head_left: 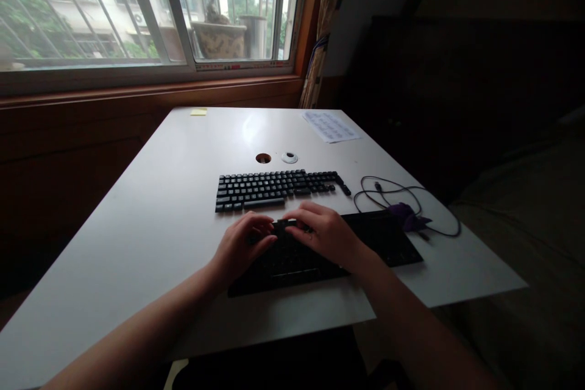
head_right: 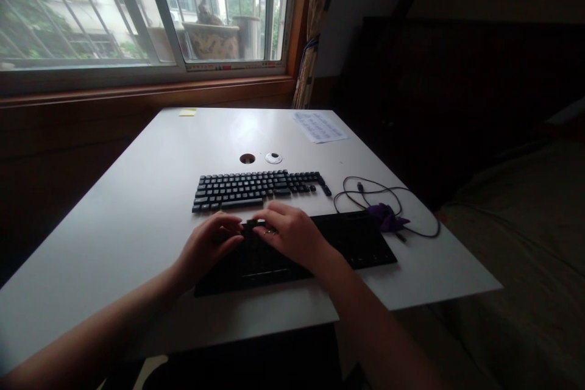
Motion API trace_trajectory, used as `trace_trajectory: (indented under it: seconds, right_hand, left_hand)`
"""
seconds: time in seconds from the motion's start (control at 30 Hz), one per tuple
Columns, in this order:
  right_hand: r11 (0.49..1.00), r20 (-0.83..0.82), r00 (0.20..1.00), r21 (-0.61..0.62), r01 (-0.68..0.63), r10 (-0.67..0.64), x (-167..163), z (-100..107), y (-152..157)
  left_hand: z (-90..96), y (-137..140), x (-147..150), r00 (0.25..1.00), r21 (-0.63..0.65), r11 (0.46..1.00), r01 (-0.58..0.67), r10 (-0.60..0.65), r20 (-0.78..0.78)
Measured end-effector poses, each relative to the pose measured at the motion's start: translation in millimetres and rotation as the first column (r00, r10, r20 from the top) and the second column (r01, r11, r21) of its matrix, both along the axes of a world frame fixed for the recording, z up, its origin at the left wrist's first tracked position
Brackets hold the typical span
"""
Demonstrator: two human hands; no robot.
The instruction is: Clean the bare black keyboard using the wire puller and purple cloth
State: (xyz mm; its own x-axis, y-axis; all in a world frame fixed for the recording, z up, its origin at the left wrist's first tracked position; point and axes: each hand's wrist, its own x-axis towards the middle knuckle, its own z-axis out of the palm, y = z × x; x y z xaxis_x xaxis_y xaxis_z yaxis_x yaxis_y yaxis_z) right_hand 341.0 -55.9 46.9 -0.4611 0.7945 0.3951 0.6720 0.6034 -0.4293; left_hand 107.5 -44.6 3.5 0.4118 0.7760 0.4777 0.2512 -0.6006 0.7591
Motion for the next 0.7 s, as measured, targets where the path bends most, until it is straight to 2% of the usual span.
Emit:
trace_trajectory:
  seconds: [0.13, 0.23, 0.37, 0.7]
  right_hand:
    - [0.977, 0.151, 0.966, -0.017, 0.213, -0.208, 21, -4, 31]
    - [0.955, 0.272, 0.924, -0.050, 0.292, -0.268, 28, -13, 50]
    - [0.941, 0.371, 0.888, -0.093, 0.326, -0.271, 25, -26, 61]
    - [0.934, 0.360, 0.882, -0.073, 0.350, -0.303, 27, -37, 63]
  left_hand:
    - [-2.1, 1, 3, 0.997, 0.088, 0.996, -0.005, 0.012, -0.075]
    - [-2.5, 1, 4, 0.991, 0.139, 0.990, 0.017, 0.002, -0.133]
    - [-3.1, 1, 4, 0.988, 0.182, 0.982, 0.041, -0.012, -0.155]
    - [-4.9, 2, 4, 0.980, 0.197, 0.979, 0.057, -0.017, -0.199]
